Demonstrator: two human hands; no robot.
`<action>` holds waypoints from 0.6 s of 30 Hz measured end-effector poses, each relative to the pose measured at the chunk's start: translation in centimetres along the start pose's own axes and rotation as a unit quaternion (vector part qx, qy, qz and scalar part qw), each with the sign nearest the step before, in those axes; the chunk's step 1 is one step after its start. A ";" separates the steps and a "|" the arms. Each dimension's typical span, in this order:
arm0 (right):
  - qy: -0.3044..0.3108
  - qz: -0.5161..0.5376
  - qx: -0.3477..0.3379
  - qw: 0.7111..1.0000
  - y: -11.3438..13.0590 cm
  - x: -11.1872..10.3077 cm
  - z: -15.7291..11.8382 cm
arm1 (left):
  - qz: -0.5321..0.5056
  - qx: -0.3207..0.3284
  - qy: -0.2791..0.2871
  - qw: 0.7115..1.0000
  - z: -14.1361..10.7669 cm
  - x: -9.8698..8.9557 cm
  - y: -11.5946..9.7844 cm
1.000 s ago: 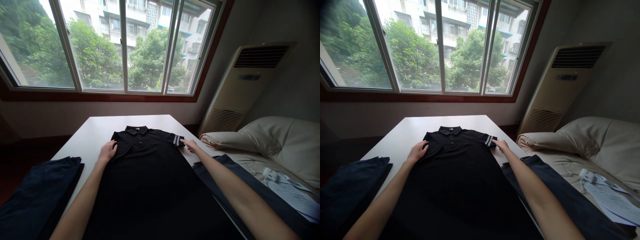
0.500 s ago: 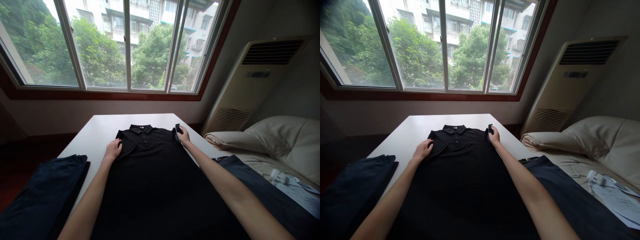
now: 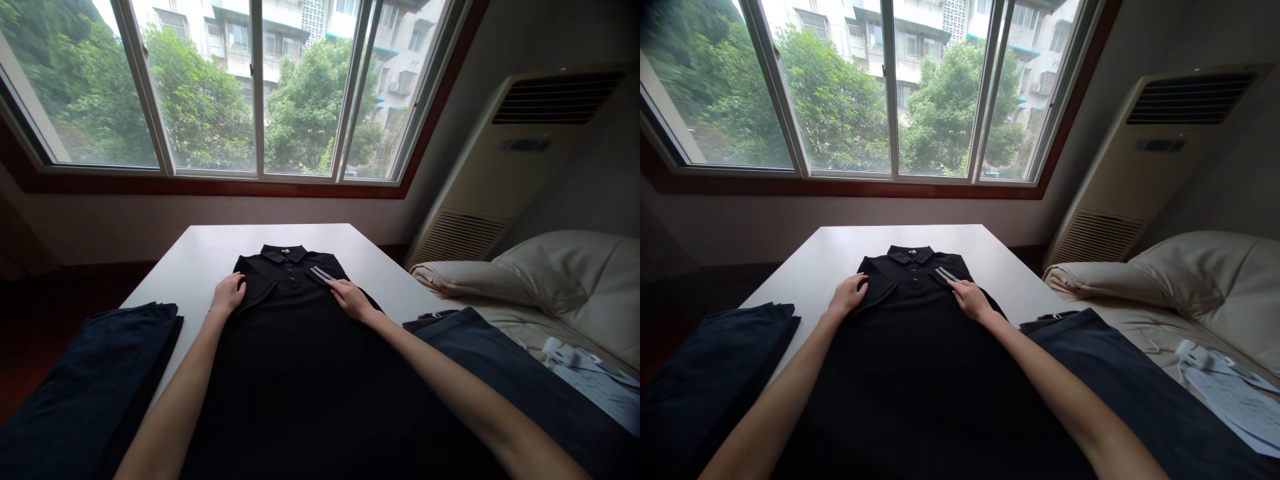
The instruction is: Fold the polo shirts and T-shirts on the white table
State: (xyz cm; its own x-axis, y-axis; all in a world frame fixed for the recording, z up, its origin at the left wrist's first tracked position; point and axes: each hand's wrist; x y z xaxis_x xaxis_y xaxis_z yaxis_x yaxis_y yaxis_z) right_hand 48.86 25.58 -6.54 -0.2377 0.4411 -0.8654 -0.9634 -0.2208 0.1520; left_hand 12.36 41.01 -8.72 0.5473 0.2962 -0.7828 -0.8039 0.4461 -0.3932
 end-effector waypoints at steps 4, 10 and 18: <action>0.006 0.014 0.020 1.000 -0.2 0.6 -0.3 | -0.012 -0.019 -0.031 0.999 0.0 -0.6 -0.2; 0.063 0.000 0.027 0.998 -1.2 1.5 -0.1 | 0.008 -0.015 -0.065 0.998 -1.3 -2.3 -1.4; 0.079 -0.034 0.041 0.995 -1.4 2.0 -0.1 | 0.114 0.031 0.058 0.991 -7.0 -3.0 -4.6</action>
State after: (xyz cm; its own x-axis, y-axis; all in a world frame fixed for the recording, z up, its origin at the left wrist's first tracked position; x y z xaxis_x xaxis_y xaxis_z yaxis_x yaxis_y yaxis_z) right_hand 49.75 26.74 -8.54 -0.1556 0.3096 -0.9380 -0.9850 -0.1202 0.1237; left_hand 12.78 32.19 -7.97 0.3194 0.2977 -0.8996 -0.8856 0.4316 -0.1716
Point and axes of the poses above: each hand's wrist, its own z-axis towards the middle knuckle, its own x-axis out of the palm, y = z × x, and after that the axes turned 9 degrees about -y, right-handed
